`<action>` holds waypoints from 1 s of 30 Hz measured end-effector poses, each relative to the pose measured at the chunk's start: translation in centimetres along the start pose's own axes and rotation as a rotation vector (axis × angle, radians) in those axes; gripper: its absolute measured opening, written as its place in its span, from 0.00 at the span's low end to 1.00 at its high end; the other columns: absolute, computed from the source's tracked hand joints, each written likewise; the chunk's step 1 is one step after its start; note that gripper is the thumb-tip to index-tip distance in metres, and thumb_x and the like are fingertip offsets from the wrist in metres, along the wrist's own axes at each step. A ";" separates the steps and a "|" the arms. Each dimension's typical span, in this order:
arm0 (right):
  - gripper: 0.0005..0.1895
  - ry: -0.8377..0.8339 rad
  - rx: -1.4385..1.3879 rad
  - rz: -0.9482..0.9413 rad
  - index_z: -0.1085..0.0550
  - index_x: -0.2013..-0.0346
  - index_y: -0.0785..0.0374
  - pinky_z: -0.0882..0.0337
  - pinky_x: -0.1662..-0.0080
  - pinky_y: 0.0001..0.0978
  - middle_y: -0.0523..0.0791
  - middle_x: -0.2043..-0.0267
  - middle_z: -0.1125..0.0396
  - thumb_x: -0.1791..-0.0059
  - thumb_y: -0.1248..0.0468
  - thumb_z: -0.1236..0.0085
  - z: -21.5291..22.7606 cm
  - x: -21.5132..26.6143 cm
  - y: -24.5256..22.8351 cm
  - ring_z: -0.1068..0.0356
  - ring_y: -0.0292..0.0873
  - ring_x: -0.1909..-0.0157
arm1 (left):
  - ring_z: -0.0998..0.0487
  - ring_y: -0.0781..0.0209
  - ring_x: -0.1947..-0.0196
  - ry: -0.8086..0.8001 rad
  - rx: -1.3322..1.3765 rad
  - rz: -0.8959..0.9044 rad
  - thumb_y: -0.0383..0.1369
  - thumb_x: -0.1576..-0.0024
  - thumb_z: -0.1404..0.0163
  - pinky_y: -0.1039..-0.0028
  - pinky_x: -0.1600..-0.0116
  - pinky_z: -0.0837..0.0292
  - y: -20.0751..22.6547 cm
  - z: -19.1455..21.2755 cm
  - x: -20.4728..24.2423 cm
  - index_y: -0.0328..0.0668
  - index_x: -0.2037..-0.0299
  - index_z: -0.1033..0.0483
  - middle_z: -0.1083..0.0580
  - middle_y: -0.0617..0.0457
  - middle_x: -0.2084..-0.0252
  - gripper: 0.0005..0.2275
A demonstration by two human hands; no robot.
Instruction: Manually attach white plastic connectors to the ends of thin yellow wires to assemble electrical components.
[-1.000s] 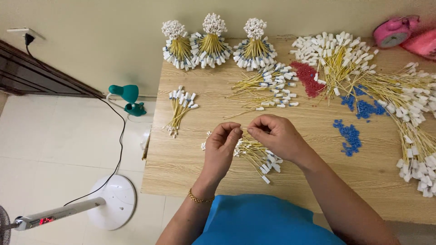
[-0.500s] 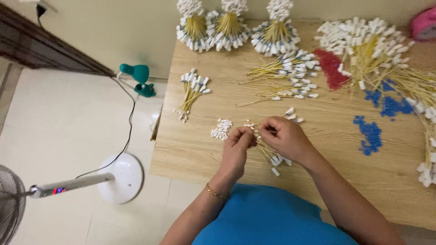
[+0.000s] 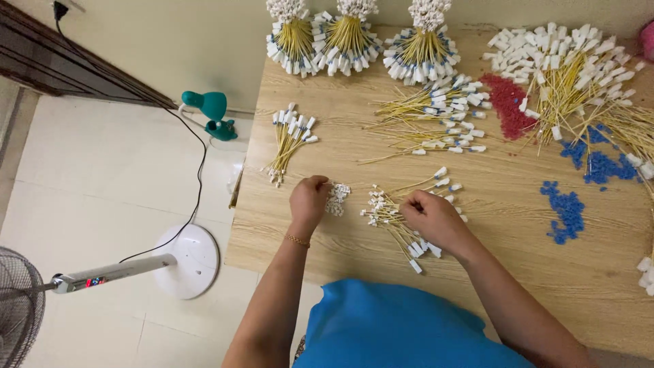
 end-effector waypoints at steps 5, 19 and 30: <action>0.14 -0.016 -0.059 -0.031 0.23 0.62 0.63 0.31 0.65 0.34 0.42 0.72 0.29 0.50 0.55 0.44 0.4 -0.2 0.7 0.33 0.36 0.70 | 0.17 0.53 0.68 -0.192 -0.083 0.184 0.38 0.44 0.41 0.64 0.60 0.24 1.6 -0.5 -1.0 0.45 0.61 0.16 0.19 0.48 0.66 0.08; 0.11 0.001 -0.203 0.163 0.24 0.66 0.65 0.34 0.68 0.29 0.39 0.75 0.35 0.48 0.59 0.44 3.0 0.9 -3.9 0.40 0.31 0.72 | 0.16 0.53 0.65 -0.032 0.004 -0.145 0.30 0.45 0.41 0.67 0.61 0.22 9.4 3.6 1.5 0.38 0.62 0.21 0.20 0.44 0.65 0.06; 0.09 0.104 -0.139 0.225 0.24 0.67 0.63 0.35 0.71 0.28 0.38 0.77 0.34 0.51 0.60 0.43 5.5 5.0 -10.6 0.39 0.31 0.75 | 0.19 0.62 0.62 -0.424 1.382 0.176 0.24 0.38 0.46 0.72 0.54 0.21 15.4 1.7 6.1 0.33 0.53 0.21 0.21 0.48 0.60 0.06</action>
Point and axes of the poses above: each hand's wrist, its own x-axis away from the middle knuckle, its own z-axis out of the back of the hand, y = z × x, the point moved 5 cm from there along -x, towards the middle knuckle
